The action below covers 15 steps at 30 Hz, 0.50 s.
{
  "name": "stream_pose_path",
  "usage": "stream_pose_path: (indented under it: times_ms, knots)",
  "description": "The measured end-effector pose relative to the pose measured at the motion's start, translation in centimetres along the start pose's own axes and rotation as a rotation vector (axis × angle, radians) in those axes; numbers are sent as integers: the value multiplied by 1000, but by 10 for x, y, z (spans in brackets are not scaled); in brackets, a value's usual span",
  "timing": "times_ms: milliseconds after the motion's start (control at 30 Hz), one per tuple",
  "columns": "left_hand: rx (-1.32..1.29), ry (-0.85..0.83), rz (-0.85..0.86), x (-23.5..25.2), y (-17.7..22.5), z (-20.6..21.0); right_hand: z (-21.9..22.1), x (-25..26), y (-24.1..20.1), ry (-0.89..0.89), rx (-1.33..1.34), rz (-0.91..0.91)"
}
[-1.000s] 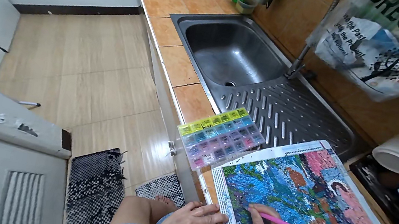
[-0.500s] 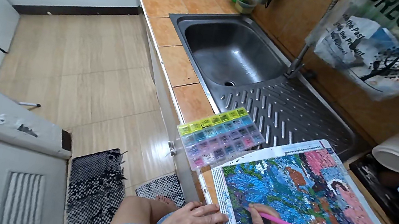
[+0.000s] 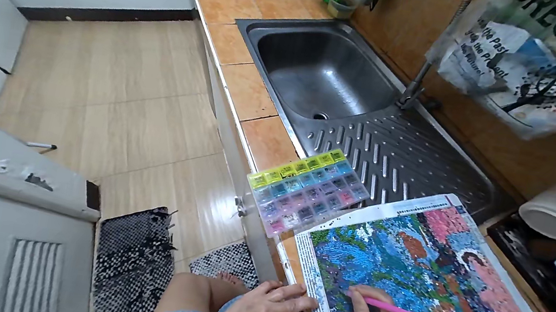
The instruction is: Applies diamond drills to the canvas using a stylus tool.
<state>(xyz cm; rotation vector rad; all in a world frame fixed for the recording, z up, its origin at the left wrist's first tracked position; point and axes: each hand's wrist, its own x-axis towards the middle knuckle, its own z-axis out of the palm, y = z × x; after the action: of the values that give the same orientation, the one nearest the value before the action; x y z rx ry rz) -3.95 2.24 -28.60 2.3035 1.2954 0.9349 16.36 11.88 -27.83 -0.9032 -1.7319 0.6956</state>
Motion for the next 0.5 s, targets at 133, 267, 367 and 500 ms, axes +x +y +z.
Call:
stream_pose_path:
  times_ms: [133,267,367,500]
  knots:
    - [4,3,0,0,0,0,-1,-1,0,-15,-3,-9]
    - [0,8,5,0,-1,1,-2,-1,0,-23,-3,-2]
    - [-4,13,4,0,-1,1,-2,-1,0,-24,-11,-1]
    - [4,15,4,0,-1,1,-1,-1,0,-30,-23,-11]
